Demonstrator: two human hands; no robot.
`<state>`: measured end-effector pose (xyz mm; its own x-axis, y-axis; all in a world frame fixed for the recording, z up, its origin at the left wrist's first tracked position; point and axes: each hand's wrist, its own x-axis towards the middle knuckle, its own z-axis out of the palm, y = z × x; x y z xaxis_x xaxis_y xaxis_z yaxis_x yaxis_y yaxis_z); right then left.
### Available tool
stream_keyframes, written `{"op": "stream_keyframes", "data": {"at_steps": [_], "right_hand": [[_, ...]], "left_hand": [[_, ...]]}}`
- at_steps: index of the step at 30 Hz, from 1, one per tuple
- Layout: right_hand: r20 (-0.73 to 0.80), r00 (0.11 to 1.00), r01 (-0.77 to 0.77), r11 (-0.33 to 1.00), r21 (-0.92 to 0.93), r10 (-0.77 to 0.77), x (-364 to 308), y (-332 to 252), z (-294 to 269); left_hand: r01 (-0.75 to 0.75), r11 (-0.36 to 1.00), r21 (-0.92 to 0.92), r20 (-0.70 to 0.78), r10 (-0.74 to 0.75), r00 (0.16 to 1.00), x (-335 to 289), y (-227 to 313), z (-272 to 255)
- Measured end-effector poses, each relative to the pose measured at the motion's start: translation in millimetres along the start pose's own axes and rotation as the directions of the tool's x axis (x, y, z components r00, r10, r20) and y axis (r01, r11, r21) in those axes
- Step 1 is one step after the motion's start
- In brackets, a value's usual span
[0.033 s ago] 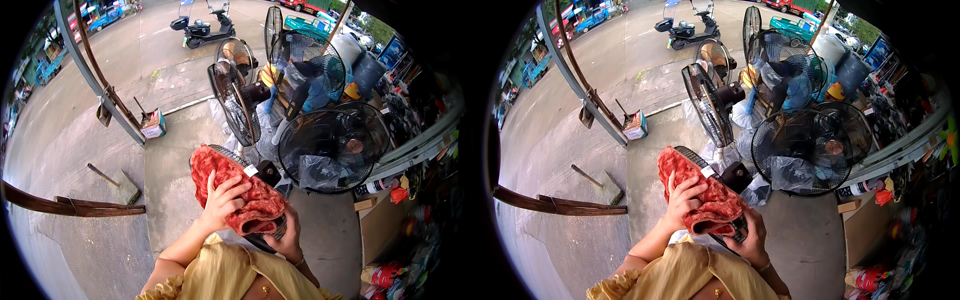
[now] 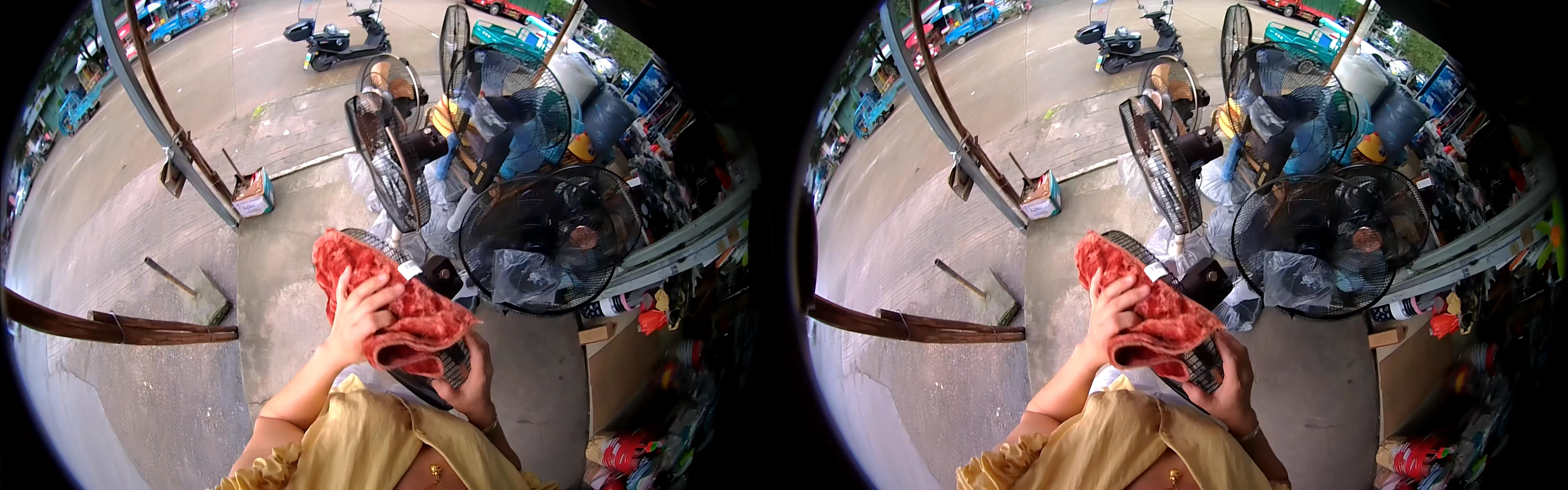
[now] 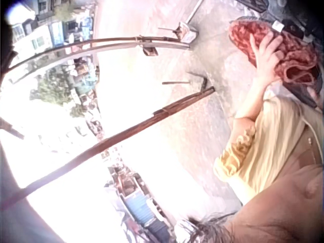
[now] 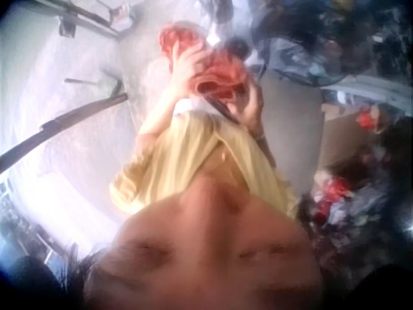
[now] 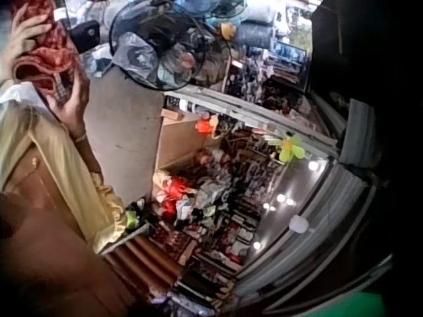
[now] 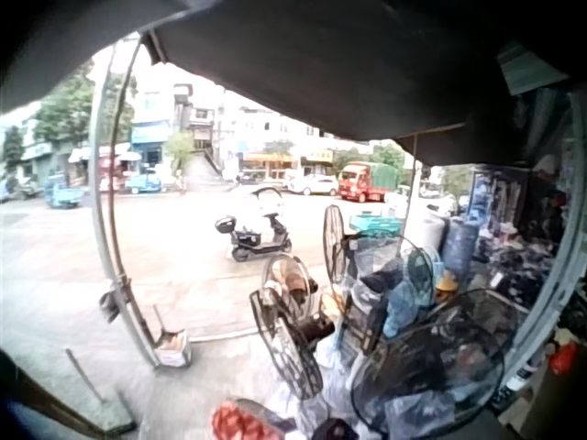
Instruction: The person wipes the front and back grilles of a disassembled electric fan using a red cloth by hand.
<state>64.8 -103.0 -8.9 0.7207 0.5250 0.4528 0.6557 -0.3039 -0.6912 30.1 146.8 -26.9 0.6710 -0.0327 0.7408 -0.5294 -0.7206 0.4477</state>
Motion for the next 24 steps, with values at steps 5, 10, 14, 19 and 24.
{"op": "stream_keyframes", "data": {"at_steps": [5, 10, 14, 19, 24], "right_hand": [[0.019, 0.993, -0.114, 0.993, 0.006, 0.114, -0.6, -5.7, 11.8], [-0.020, 0.984, -0.174, 0.985, 0.014, 0.175, -8.5, -4.0, 14.5], [-0.028, 0.982, -0.185, 0.981, 0.055, 0.187, -9.1, -6.1, 21.1], [-0.059, 0.979, -0.195, 0.980, 0.028, 0.196, -16.7, -5.8, 21.9], [-0.022, 0.969, -0.245, 0.969, 0.020, 0.246, -20.9, -2.9, 18.3]], "left_hand": [[0.069, 0.994, -0.087, -0.105, -0.078, 0.991, -6.9, -40.5, -1.8], [0.510, 0.786, -0.349, -0.282, -0.607, 0.743, -79.9, -96.1, 33.5], [0.257, 0.063, -0.964, -0.051, -0.997, 0.054, -89.9, -104.7, 44.5], [0.305, 0.289, -0.908, -0.179, -0.923, 0.341, -138.9, -77.2, 89.2], [0.391, 0.841, -0.375, -0.235, -0.494, 0.837, -69.8, 29.1, 50.8]]}}
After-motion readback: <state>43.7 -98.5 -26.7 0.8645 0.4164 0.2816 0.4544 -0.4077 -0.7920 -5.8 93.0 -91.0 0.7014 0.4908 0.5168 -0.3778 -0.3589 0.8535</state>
